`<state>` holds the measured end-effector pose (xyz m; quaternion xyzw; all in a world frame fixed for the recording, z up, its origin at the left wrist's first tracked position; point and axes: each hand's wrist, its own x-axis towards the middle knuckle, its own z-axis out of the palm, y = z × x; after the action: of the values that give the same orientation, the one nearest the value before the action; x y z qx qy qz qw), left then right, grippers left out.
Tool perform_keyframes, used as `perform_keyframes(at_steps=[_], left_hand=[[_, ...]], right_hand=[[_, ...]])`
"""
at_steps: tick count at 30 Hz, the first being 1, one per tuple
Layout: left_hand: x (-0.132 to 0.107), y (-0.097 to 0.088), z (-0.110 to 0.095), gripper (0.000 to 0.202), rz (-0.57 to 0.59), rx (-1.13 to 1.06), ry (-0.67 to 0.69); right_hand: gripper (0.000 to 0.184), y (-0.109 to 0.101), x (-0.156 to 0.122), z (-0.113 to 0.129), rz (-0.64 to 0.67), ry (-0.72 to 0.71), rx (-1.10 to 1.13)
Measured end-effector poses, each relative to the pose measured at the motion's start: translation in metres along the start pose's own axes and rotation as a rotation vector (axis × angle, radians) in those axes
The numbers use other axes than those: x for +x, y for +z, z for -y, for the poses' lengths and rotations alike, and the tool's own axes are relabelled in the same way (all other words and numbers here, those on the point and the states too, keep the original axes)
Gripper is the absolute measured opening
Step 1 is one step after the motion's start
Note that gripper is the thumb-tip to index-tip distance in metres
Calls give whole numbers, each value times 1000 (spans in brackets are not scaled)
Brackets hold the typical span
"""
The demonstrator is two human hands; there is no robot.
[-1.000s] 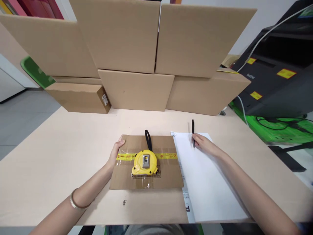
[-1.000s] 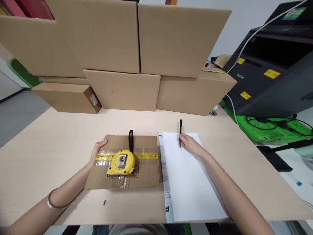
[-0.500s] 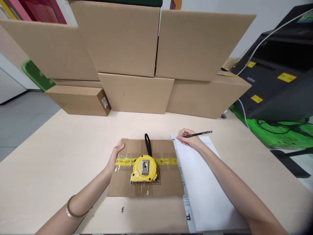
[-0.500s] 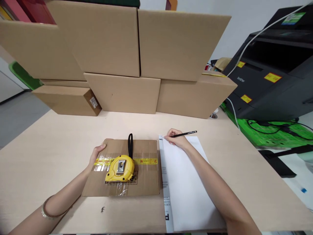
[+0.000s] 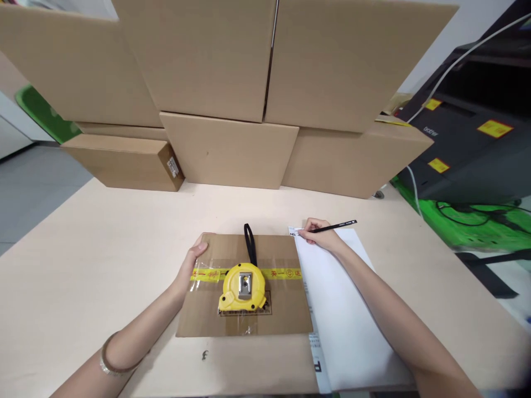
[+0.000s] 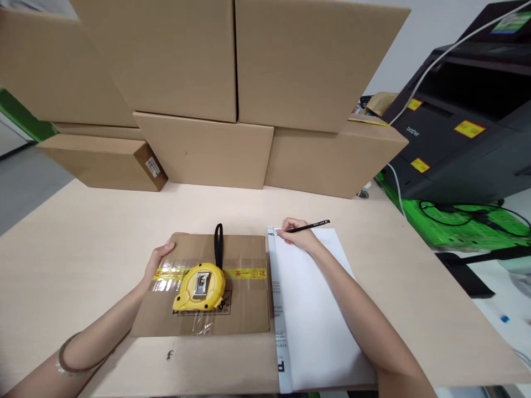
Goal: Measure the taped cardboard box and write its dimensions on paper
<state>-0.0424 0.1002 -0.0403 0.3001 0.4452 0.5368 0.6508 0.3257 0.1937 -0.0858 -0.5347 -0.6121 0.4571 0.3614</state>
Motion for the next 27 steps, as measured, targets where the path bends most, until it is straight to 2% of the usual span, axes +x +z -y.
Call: perform_keyframes(at_steps=[27], left_hand=[[0,1,2,37,-11,-20,-12]], right_hand=[[34,-3,2,-5,1,-34,-72]])
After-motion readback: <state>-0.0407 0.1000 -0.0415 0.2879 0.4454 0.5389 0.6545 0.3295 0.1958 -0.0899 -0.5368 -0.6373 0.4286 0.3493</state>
